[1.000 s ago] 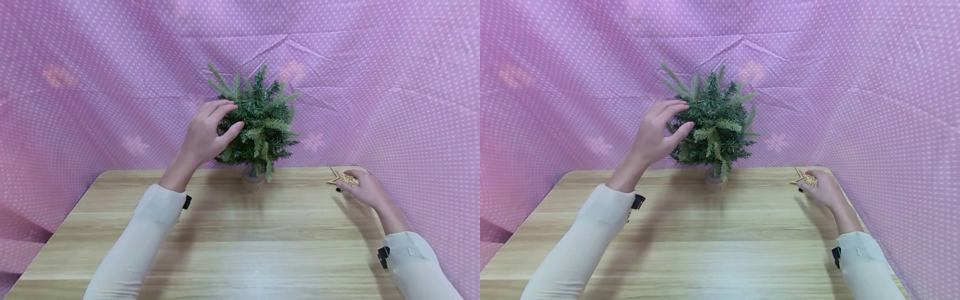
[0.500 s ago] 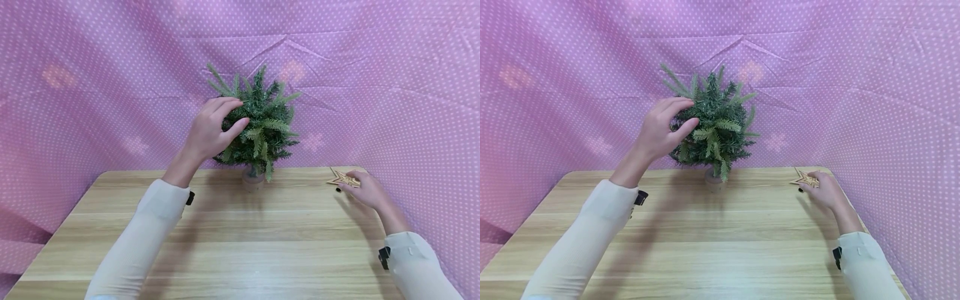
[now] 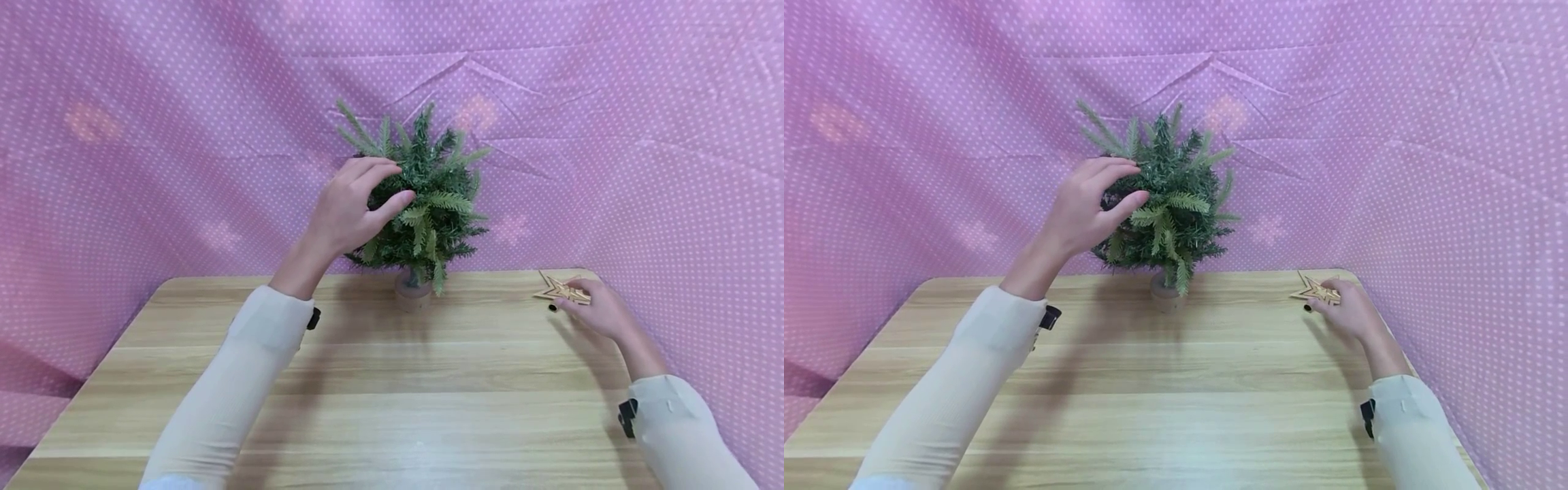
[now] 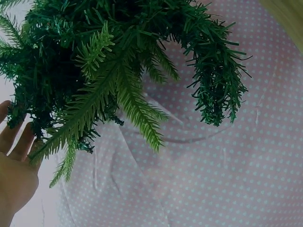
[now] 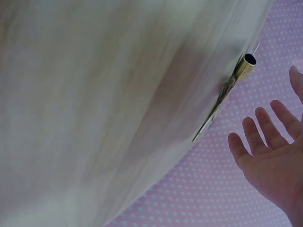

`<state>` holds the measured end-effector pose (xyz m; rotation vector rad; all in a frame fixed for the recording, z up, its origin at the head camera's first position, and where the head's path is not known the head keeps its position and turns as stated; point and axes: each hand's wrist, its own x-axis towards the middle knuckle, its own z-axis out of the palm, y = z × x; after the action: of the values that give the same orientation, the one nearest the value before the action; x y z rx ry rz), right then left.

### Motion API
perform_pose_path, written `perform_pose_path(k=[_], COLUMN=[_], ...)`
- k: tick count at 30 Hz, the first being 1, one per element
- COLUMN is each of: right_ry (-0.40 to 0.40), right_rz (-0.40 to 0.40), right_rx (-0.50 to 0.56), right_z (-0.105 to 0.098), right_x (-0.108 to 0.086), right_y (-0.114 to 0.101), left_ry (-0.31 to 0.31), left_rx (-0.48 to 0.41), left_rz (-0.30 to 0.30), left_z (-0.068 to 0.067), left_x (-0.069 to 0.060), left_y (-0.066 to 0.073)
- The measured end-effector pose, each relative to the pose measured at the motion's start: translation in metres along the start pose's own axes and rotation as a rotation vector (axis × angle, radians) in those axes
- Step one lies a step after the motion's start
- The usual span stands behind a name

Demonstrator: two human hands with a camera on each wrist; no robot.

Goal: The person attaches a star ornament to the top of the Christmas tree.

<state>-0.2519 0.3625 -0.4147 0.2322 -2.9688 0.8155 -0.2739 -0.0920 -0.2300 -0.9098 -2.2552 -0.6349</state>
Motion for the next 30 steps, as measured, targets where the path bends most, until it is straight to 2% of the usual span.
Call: perform_pose_path(k=[11,18,25,30], right_ry=[-0.042,-0.060,-0.081,-0.076], right_rz=[0.080,0.103,0.113,0.110], right_rx=[0.014,-0.001,-0.010,-0.015], right_z=[-0.002,-0.001,0.002,0.003], right_x=[0.001,0.002,0.004,0.002], right_y=[0.008,0.014,0.024,0.028], left_ry=[-0.055,-0.082,-0.147,-0.154], left_rx=[0.071,0.119,0.175,0.198], left_rz=[-0.032,-0.010,-0.040,-0.042], left_z=[0.001,0.002,0.001,0.001], left_x=[0.006,0.008,0.009,0.009], left_y=[0.003,0.003,0.003,0.004])
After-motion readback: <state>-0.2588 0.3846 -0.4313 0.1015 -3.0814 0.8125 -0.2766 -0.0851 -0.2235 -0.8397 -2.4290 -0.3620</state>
